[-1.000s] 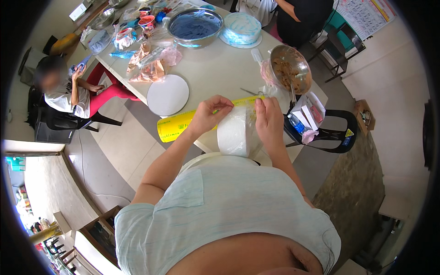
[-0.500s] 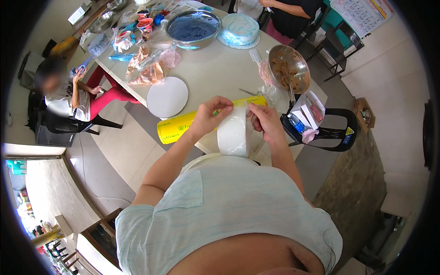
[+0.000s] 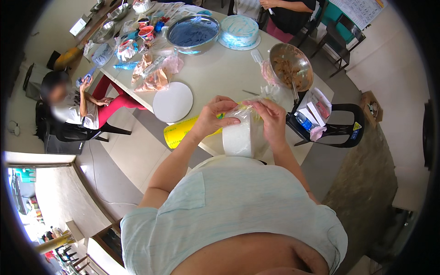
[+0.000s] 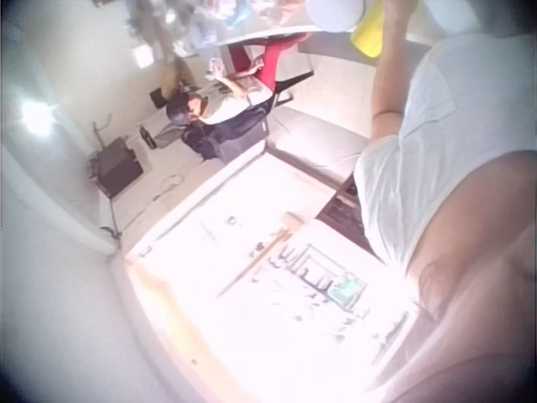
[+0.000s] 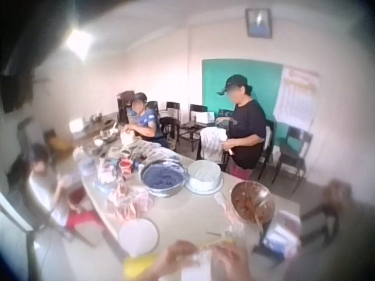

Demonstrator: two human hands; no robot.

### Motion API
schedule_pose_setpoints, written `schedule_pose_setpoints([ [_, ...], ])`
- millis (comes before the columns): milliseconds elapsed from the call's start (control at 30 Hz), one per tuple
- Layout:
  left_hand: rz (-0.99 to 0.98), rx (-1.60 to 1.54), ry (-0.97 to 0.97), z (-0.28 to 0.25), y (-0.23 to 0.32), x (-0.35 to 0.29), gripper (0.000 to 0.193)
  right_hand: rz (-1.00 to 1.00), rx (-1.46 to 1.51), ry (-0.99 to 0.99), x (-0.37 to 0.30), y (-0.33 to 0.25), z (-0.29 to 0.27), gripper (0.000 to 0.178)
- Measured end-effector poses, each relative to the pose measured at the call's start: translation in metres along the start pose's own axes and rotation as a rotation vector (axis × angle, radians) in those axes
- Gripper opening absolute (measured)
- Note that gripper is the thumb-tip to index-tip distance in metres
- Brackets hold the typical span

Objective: The person wraps a small white object with plastic wrap and secures it with a green tie.

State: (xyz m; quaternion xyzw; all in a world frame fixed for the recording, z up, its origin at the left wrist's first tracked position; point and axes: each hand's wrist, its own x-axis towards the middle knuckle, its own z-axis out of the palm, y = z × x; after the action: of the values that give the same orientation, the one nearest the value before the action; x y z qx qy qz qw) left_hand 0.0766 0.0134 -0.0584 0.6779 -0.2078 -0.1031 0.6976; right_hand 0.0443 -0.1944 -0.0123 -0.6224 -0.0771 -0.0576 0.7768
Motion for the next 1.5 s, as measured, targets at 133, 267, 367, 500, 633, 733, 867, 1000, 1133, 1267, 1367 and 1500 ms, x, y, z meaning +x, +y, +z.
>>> schedule_pose_setpoints([
  [133, -0.072, 0.034, -0.106, -0.003, 0.014, 0.008, 0.045, -0.165, -0.085, -0.113, 0.017, -0.003, -0.007, 0.01],
  [267, -0.248, 0.359, -0.254, -0.006, 0.04, 0.022, 0.036, -0.391, -0.456, -0.235, 0.036, -0.013, -0.009, 0.013],
  [367, -0.207, 0.246, -0.181, -0.003, 0.016, 0.024, 0.04, -0.404, -0.423, -0.278, 0.044, -0.008, -0.004, 0.014],
  [500, -0.037, 0.162, -0.075, 0.009, 0.006, 0.022, 0.03, -0.359, -0.443, -0.245, 0.043, -0.004, -0.008, 0.01],
  [633, -0.004, 0.255, -0.014, 0.016, 0.009, 0.02, 0.018, -0.036, -0.133, -0.227, 0.046, 0.019, -0.05, 0.041],
  [733, -0.007, 0.28, -0.013, 0.015, 0.01, 0.019, 0.018, -0.158, -0.411, -0.078, 0.034, 0.017, -0.047, 0.089],
  [867, 0.08, 0.372, -0.048, 0.015, 0.017, 0.017, 0.024, 0.151, -0.523, -0.251, 0.022, 0.023, -0.032, 0.12],
  [1000, 0.132, 0.425, -0.052, 0.014, 0.019, 0.016, 0.029, 0.579, -0.328, -0.309, 0.035, 0.032, -0.039, 0.085],
  [1133, 0.168, 0.452, -0.062, 0.018, 0.034, 0.016, 0.029, 0.621, -0.187, -0.457, 0.041, 0.038, -0.043, 0.059],
  [1267, 0.285, 0.494, -0.056, 0.018, 0.031, 0.018, 0.026, 0.51, 0.08, -0.402, 0.034, 0.029, -0.035, 0.035],
  [1367, 0.23, 0.562, -0.116, 0.017, 0.035, 0.016, 0.026, 0.357, 0.125, -0.415, 0.029, 0.033, -0.035, 0.03],
  [1500, 0.253, 0.687, -0.162, 0.015, 0.041, 0.014, 0.044, 0.113, 0.076, -0.381, 0.024, 0.035, -0.033, 0.027],
])
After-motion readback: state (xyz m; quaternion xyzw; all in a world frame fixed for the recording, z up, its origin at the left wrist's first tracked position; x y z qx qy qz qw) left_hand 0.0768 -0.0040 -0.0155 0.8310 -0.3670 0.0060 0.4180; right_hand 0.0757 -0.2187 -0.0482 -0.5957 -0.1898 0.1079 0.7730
